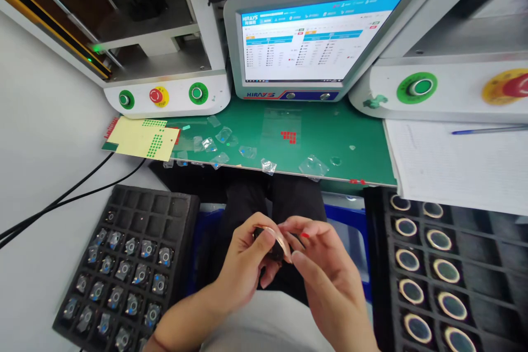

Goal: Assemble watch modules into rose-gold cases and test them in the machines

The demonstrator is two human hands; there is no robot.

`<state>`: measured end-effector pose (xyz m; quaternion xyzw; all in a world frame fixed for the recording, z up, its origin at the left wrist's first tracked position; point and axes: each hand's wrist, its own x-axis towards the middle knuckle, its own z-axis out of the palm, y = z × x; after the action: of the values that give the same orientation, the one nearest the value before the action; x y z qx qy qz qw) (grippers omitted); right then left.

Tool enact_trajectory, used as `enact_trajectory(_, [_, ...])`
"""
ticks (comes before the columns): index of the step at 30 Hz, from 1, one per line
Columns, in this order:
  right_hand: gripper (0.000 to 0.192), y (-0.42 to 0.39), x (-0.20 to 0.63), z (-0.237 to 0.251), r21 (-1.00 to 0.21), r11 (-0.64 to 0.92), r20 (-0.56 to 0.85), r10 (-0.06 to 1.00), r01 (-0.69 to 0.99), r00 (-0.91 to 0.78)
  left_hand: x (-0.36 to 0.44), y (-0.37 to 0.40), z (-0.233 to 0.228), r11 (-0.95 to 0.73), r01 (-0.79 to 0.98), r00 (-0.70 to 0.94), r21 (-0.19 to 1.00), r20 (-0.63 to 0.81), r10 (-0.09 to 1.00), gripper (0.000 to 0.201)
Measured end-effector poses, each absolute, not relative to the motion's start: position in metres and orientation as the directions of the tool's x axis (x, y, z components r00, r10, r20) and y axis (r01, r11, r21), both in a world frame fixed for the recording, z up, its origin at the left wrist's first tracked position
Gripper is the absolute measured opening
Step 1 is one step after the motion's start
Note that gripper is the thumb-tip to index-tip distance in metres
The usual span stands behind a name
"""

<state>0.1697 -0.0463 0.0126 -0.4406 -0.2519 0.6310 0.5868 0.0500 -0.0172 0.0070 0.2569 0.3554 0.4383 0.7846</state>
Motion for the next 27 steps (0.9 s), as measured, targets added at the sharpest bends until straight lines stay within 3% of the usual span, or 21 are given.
enact_trajectory(6, [0.007, -0.047, 0.156, 0.022, -0.782, -0.196, -0.274, 0.961, -0.591, 0.043, 0.049, -0.02, 0.005, 0.37, -0.487, 0.318, 0.792, -0.233, 0.919, 0.029])
enact_trajectory(13, [0.023, -0.048, 0.144, 0.036, -0.734, -0.285, -0.461, 0.875, -0.617, 0.144, 0.054, -0.019, 0.012, 0.385, -0.452, 0.339, 0.805, -0.244, 0.909, 0.03])
enact_trajectory(17, [0.021, -0.047, 0.145, 0.035, -0.748, -0.285, -0.453, 0.879, -0.6, 0.147, 0.056, -0.021, 0.017, 0.304, -0.366, 0.338, 0.88, -0.179, 0.924, 0.029])
enact_trajectory(22, [0.014, -0.047, 0.151, 0.028, -0.767, -0.222, -0.338, 0.937, -0.602, 0.085, 0.054, -0.023, 0.023, 0.256, -0.261, 0.36, 0.931, -0.152, 0.92, 0.031])
enact_trajectory(27, [0.017, -0.05, 0.147, 0.027, -0.749, -0.21, -0.386, 0.909, -0.628, 0.157, 0.051, -0.025, 0.023, 0.087, -0.132, 0.356, 0.987, -0.035, 0.934, 0.025])
